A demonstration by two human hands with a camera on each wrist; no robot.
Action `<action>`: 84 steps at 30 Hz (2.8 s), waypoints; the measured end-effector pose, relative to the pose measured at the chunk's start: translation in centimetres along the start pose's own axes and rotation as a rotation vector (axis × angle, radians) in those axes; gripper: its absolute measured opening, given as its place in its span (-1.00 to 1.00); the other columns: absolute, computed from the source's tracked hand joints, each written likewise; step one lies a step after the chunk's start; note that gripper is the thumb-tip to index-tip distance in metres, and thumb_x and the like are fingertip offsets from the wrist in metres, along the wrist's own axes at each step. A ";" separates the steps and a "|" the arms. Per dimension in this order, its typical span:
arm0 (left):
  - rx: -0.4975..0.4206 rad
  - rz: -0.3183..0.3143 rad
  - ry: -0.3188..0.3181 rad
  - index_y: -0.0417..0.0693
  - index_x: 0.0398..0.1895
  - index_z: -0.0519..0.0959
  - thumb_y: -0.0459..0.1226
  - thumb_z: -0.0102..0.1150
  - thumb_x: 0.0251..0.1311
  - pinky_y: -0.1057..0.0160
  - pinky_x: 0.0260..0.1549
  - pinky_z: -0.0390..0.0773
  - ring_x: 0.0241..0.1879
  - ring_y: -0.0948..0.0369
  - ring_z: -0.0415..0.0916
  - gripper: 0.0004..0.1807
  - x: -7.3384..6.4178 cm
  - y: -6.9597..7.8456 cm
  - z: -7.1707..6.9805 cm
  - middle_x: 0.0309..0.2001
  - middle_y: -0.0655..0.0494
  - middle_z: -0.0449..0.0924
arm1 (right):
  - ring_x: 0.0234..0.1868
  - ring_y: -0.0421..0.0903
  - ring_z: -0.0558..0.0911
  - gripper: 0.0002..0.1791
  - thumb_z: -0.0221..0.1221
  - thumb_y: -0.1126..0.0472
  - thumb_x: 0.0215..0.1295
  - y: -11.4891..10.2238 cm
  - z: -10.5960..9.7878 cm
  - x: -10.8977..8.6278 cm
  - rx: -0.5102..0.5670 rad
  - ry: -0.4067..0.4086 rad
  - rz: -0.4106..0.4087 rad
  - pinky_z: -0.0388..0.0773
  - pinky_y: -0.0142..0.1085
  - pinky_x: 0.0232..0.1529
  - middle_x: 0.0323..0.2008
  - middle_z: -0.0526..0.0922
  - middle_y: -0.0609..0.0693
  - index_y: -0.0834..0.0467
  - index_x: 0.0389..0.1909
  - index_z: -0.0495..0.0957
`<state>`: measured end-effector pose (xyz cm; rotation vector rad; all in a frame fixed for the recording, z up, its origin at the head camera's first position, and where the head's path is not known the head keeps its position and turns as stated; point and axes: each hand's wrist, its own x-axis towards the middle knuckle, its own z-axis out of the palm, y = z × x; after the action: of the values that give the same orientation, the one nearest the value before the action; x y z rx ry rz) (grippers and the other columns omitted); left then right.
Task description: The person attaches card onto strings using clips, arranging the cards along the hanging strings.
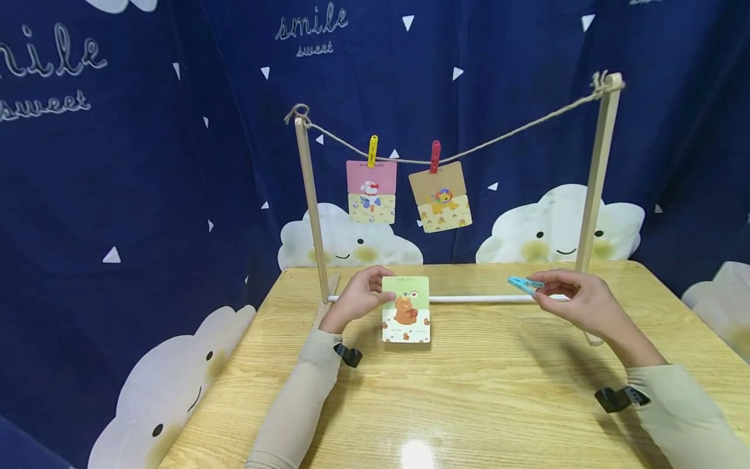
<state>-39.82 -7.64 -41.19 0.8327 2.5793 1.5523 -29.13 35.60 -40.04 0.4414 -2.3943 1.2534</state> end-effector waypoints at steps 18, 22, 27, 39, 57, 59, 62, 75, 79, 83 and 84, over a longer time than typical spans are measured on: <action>0.002 0.030 0.030 -0.08 0.13 0.60 -0.35 0.41 0.27 0.24 -0.34 0.62 -0.32 0.19 0.63 -0.62 0.0 0.6 0.1 -0.30 -0.01 0.63 | -0.23 -0.30 0.71 -0.67 0.42 0.38 0.25 -0.8 0.1 -0.1 0.027 0.013 -0.074 0.61 -0.54 -0.22 -0.09 0.73 -0.04 0.21 0.04 0.72; -0.002 0.037 0.033 -0.05 0.09 0.61 -0.33 0.42 0.28 0.24 -0.35 0.61 -0.32 0.18 0.65 -0.66 0.0 0.8 0.2 -0.31 -0.01 0.65 | -0.23 -0.29 0.71 -0.69 0.41 0.38 0.25 -1.0 0.1 -0.1 0.029 0.017 -0.082 0.60 -0.56 -0.20 -0.09 0.73 -0.05 0.20 0.03 0.73; 0.002 0.043 0.037 -0.03 0.04 0.63 -0.31 0.42 0.28 0.24 -0.37 0.59 -0.34 0.17 0.63 -0.70 -0.1 1.0 0.2 -0.33 0.05 0.63 | -0.23 -0.27 0.72 -0.70 0.40 0.41 0.26 -1.1 0.1 0.0 0.032 0.020 -0.091 0.61 -0.55 -0.20 -0.09 0.72 -0.03 0.18 0.01 0.74; -0.013 0.057 0.045 -0.04 0.02 0.63 -0.30 0.42 0.29 0.25 -0.34 0.60 -0.31 0.17 0.66 -0.72 -0.1 1.3 0.2 -0.32 0.04 0.67 | -0.22 -0.29 0.71 -0.62 0.41 0.46 0.21 -1.8 0.0 -0.1 0.041 0.006 -0.136 0.59 -0.57 -0.18 -0.06 0.72 -0.06 0.26 0.06 0.71; -0.025 0.067 0.111 -0.08 -0.08 0.65 -0.28 0.44 0.27 0.30 -0.41 0.56 -0.36 0.22 0.65 -0.79 -0.2 1.7 0.3 -0.35 0.09 0.70 | -0.28 -0.27 0.71 -0.59 0.44 0.50 0.13 -2.6 0.2 -0.2 0.045 0.050 -0.108 0.57 -0.54 -0.29 -0.17 0.75 0.04 0.24 0.04 0.72; -0.025 0.071 0.115 -0.07 -0.10 0.65 -0.28 0.44 0.27 0.30 -0.42 0.55 -0.36 0.21 0.66 -0.80 -0.1 1.7 0.3 -0.36 0.09 0.71 | -0.28 -0.27 0.71 -0.59 0.44 0.49 0.14 -2.7 0.2 -0.2 0.045 0.044 -0.113 0.58 -0.54 -0.28 -0.17 0.75 0.05 0.25 0.05 0.71; -0.027 0.080 0.123 -0.07 -0.12 0.65 -0.26 0.44 0.28 0.30 -0.44 0.53 -0.37 0.21 0.66 -0.82 -0.1 1.7 0.3 -0.36 0.09 0.72 | -0.27 -0.27 0.71 -0.58 0.44 0.49 0.15 -2.9 0.1 -0.2 0.051 0.032 -0.121 0.59 -0.55 -0.25 -0.19 0.76 0.05 0.28 0.07 0.69; -0.042 0.083 0.170 -0.12 -0.22 0.64 -0.25 0.46 0.26 0.31 -0.49 0.44 -0.42 0.26 0.57 -0.82 -0.1 2.1 0.6 -0.41 0.10 0.71 | -0.27 -0.26 0.72 -0.58 0.46 0.50 0.11 -3.1 0.3 -0.1 0.090 0.060 -0.097 0.61 -0.55 -0.23 -0.22 0.77 0.06 0.29 0.03 0.68; -0.065 0.074 0.182 -0.13 -0.23 0.65 -0.27 0.45 0.26 0.32 -0.50 0.46 -0.44 0.26 0.57 -0.83 -0.1 2.3 0.7 -0.40 0.07 0.73 | -0.27 -0.26 0.73 -0.59 0.47 0.47 0.12 -3.4 0.3 -0.1 0.077 0.056 -0.098 0.62 -0.54 -0.22 -0.22 0.77 0.06 0.28 0.02 0.68; -0.085 0.072 0.195 -0.16 -0.22 0.67 -0.28 0.46 0.25 0.32 -0.46 0.54 -0.44 0.24 0.62 -0.84 -0.2 2.6 0.9 -0.36 -0.02 0.76 | -0.27 -0.25 0.73 -0.62 0.47 0.44 0.15 -3.7 0.2 -0.1 0.069 0.050 -0.091 0.62 -0.53 -0.21 -0.21 0.76 0.16 0.27 0.01 0.69; -0.089 0.074 0.196 -0.17 -0.22 0.68 -0.29 0.46 0.25 0.32 -0.45 0.56 -0.43 0.24 0.63 -0.84 -0.2 2.6 1.0 -0.35 -0.04 0.76 | -0.27 -0.25 0.73 -0.63 0.47 0.43 0.15 -3.7 0.2 -0.1 0.067 0.051 -0.091 0.62 -0.53 -0.21 -0.21 0.75 0.17 0.26 0.01 0.69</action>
<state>-38.26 -5.95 -39.54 0.8151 2.6116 1.8427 -27.36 33.38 -37.59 0.5263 -2.2692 1.2911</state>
